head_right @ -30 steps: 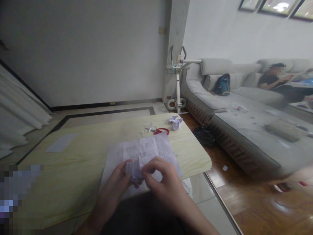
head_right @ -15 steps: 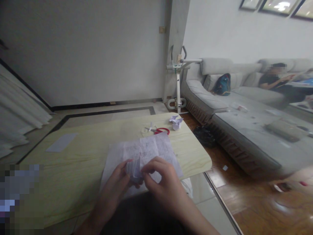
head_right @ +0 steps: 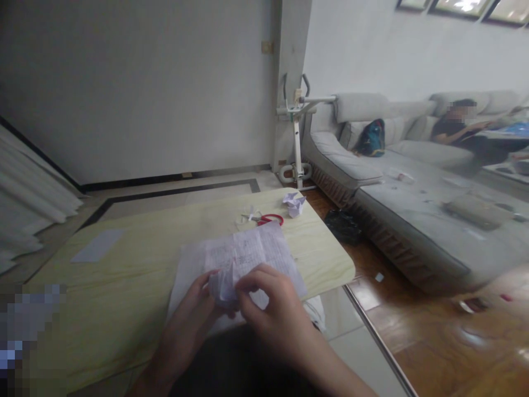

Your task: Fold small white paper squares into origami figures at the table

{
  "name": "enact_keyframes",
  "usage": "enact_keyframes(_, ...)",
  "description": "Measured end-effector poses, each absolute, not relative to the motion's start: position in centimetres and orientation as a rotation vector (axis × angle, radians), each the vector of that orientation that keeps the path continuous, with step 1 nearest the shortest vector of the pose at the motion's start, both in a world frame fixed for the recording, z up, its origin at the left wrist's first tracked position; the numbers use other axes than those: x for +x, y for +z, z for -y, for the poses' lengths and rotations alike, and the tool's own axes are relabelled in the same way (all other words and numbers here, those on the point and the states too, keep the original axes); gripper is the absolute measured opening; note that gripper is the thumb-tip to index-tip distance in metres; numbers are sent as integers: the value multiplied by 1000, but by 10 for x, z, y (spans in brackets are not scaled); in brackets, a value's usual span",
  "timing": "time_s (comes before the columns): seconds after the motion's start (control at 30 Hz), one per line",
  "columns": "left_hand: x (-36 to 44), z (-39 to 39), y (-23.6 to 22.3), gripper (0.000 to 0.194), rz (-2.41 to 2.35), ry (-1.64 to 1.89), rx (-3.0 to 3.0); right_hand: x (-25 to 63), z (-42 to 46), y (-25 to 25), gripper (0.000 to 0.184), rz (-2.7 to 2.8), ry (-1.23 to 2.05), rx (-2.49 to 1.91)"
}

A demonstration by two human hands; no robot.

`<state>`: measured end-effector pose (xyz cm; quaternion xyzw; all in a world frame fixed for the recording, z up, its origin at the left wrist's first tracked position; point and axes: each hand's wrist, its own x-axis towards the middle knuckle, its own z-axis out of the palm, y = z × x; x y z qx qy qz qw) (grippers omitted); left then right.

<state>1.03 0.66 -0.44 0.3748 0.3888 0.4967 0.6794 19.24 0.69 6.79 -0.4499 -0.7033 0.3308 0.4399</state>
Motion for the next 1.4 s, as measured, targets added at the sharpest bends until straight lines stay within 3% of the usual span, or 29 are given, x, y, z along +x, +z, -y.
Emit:
enact_keyframes(0.53,11,-9,-5,42,-844,1078,829,192,-9,54,9,1801,877,-1090)
enact_keyframes(1.0,9,-12,-2,47,-968,982,1035,203,-20,49,12,1829,995,-1098)
enact_keyframes(1.4,8,-11,-16,51,-942,1078,930,191,-21,32,16,1866,875,-1084)
